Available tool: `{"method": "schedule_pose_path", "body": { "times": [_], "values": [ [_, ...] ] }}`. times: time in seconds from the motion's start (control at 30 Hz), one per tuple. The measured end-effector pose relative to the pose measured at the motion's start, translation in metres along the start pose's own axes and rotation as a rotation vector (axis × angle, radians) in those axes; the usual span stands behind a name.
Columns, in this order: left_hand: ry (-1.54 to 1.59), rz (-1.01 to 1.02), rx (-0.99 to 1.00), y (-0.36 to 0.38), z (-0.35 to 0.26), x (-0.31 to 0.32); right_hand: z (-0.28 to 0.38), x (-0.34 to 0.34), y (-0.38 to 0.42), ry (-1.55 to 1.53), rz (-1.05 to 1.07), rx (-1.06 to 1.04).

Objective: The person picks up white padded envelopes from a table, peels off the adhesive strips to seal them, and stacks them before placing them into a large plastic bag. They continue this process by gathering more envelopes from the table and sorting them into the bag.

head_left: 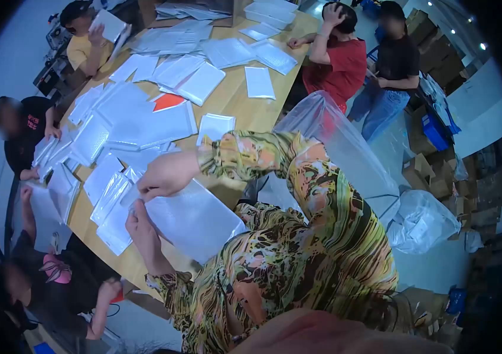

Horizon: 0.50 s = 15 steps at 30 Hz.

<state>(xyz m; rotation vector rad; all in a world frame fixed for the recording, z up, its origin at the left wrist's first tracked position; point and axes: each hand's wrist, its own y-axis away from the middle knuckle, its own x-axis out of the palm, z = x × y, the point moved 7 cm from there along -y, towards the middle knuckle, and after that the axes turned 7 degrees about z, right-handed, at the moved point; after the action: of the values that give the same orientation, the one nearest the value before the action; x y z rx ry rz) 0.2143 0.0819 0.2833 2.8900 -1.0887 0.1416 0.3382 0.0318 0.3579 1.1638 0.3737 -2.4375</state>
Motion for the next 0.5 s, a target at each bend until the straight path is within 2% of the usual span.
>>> {"method": "schedule_pose_path", "body": {
  "times": [0.03, 0.07, 0.1, 0.13, 0.17, 0.2, 0.23, 0.27, 0.37, 0.4, 0.47, 0.5],
  "values": [
    [0.001, 0.0, 0.0, 0.001, -0.006, 0.0, 0.006, -0.01, 0.005, 0.057, -0.166, 0.071],
    [-0.039, 0.018, -0.029, 0.003, -0.01, 0.0, 0.014, -0.018, 0.007, 0.134, -0.38, 0.009],
    [-0.082, 0.037, -0.059, 0.003, -0.011, 0.0, 0.018, -0.015, 0.001, 0.132, -0.381, 0.009],
    [-0.147, -0.053, 0.004, 0.001, -0.013, -0.002, 0.026, -0.018, -0.003, 0.232, -0.394, 0.075],
    [-0.15, -0.05, 0.003, 0.0, -0.014, -0.002, 0.032, -0.019, -0.006, 0.332, -0.408, 0.143],
    [-0.234, 0.001, 0.143, 0.0, -0.025, 0.005, 0.039, -0.02, -0.006, 0.37, -0.515, 0.116],
    [-0.317, 0.05, 0.284, 0.003, -0.038, 0.014, 0.039, -0.019, -0.01, 0.368, -0.516, 0.116],
    [-0.353, 0.024, 0.2, 0.005, -0.034, 0.013, 0.04, -0.018, -0.014, 0.38, -0.509, 0.118],
    [-0.38, 0.014, 0.19, 0.009, -0.043, 0.025, 0.044, -0.021, -0.017, 0.407, -0.549, 0.078],
    [-0.38, 0.013, 0.191, 0.011, -0.046, 0.024, 0.041, -0.019, -0.017, 0.362, -0.493, 0.09],
    [-0.365, -0.008, 0.058, 0.011, -0.04, 0.021, 0.034, -0.022, -0.013, 0.318, -0.44, 0.105],
    [-0.365, -0.007, 0.061, 0.011, -0.039, 0.019, 0.027, -0.031, -0.005, 0.26, -0.549, 0.058]
  ]
}}
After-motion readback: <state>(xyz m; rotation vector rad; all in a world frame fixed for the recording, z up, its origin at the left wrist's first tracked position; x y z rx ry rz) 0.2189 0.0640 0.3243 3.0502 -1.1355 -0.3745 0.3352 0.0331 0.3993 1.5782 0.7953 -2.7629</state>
